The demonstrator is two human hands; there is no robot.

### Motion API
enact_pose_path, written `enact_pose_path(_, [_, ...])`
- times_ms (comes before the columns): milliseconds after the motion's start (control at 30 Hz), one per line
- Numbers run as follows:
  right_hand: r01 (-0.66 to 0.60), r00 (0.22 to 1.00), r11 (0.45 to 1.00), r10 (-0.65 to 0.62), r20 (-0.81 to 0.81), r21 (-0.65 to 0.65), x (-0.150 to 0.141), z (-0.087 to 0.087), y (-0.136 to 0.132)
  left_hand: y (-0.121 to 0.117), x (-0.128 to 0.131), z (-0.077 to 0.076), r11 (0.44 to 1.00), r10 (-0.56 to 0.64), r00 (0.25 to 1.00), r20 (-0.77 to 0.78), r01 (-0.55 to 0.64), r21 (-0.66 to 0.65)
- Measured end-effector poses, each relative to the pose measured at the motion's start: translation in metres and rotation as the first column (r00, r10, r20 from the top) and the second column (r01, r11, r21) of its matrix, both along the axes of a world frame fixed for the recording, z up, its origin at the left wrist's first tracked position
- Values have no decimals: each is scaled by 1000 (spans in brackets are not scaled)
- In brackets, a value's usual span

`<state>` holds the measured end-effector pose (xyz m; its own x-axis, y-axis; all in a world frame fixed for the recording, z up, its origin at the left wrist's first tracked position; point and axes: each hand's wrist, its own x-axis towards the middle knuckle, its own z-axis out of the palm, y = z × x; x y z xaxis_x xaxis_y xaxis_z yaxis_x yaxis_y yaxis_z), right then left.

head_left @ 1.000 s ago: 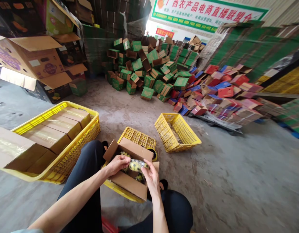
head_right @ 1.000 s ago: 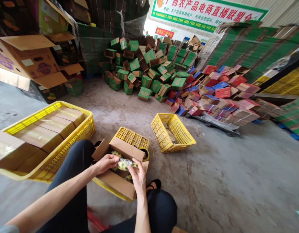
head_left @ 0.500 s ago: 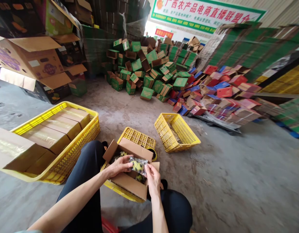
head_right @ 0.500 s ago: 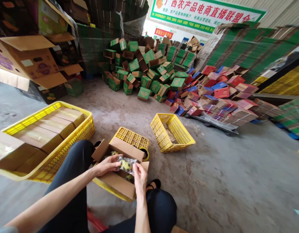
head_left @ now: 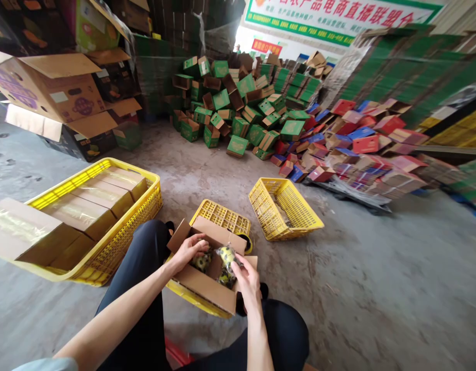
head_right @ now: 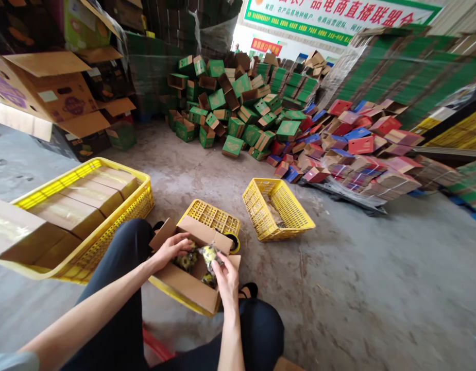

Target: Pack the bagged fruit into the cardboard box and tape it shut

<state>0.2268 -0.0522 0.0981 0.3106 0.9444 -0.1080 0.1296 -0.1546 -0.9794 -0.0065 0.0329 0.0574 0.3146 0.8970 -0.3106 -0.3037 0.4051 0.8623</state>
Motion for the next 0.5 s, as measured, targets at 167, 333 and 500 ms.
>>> enact_pose_path(167, [-140,954,989,122,274,49,1,-6,-3,11,-7,-8,978,87,968,-234,-38,206])
enact_pose_path(333, [-378,735,925,274,620,40,-10,-24,1,6,-5,-14,854,-58,874,-482,294,430])
enact_pose_path(500, [-397,518,913,302,801,-87,-16,-47,6,1,6,-23,609,-180,717,-674,619,496])
